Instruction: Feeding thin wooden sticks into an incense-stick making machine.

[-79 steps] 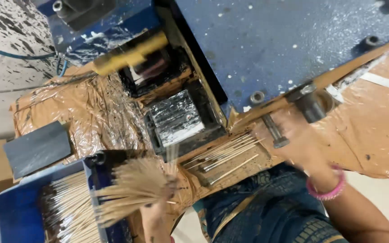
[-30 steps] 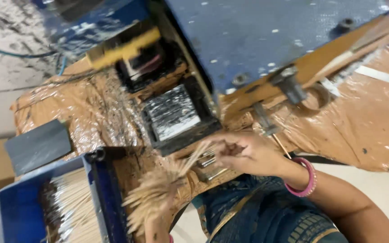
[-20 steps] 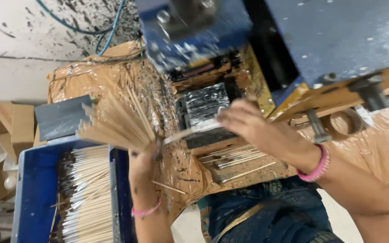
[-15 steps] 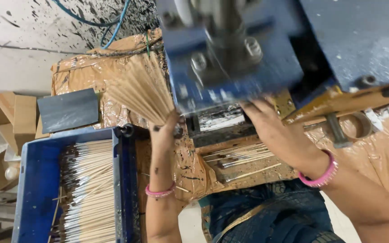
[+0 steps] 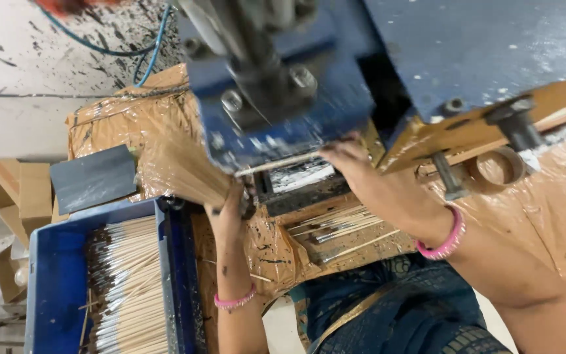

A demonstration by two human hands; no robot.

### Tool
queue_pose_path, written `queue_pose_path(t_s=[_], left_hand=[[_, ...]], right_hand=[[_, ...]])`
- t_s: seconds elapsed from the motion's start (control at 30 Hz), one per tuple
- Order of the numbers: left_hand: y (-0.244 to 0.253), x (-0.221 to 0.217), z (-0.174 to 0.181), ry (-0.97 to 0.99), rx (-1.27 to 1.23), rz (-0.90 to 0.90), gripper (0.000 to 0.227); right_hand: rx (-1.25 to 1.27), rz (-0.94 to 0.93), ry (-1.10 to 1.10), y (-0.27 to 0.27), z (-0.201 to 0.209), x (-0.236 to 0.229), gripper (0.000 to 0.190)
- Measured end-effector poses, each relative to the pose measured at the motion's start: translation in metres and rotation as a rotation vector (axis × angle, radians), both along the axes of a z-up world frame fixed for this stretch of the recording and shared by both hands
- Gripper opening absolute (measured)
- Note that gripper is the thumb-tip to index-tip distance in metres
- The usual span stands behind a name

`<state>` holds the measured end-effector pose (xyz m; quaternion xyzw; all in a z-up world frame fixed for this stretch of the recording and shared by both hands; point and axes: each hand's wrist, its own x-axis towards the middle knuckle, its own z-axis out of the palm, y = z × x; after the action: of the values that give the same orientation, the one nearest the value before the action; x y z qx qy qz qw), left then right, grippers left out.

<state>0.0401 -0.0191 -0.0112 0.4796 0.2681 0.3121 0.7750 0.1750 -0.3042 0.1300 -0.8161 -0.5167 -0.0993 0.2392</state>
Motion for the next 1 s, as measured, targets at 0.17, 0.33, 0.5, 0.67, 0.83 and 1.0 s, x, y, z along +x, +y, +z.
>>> queue_pose_path(t_s=[0.17,0.33,0.5,0.67,0.83,1.0], left_hand=[[-0.018,-0.061,-0.033,0.195,0.047,0.192,0.031],[-0.023,-0.111,-0.070,0.310,0.117,-0.040,0.032],[-0.053,-0.074,0.000,0.074,0.274,-0.546,0.034],[-0.027,-0.063,0.023,-0.151,0.380,-0.716,0.040],[0.013,-0.037,0.036,0.085,0.349,-0.061,0.011],[0.006,0.022,0.028,0.150,0.137,0.027,0.015]], right_hand=[[0.213,-0.221,-0.117,-0.069,-0.026,0.000,0.023],[0.188,-0.774,0.317,-0.121,-0.070,0.029,0.014],[0.547,-0.048,0.812,-0.067,-0.060,-0.011,0.003],[0.488,0.254,1.065,-0.029,-0.040,-0.008,0.018],[0.118,0.286,0.084,0.020,-0.038,0.019,0.031],[-0.118,0.040,-0.337,0.014,0.004,0.000,0.051]])
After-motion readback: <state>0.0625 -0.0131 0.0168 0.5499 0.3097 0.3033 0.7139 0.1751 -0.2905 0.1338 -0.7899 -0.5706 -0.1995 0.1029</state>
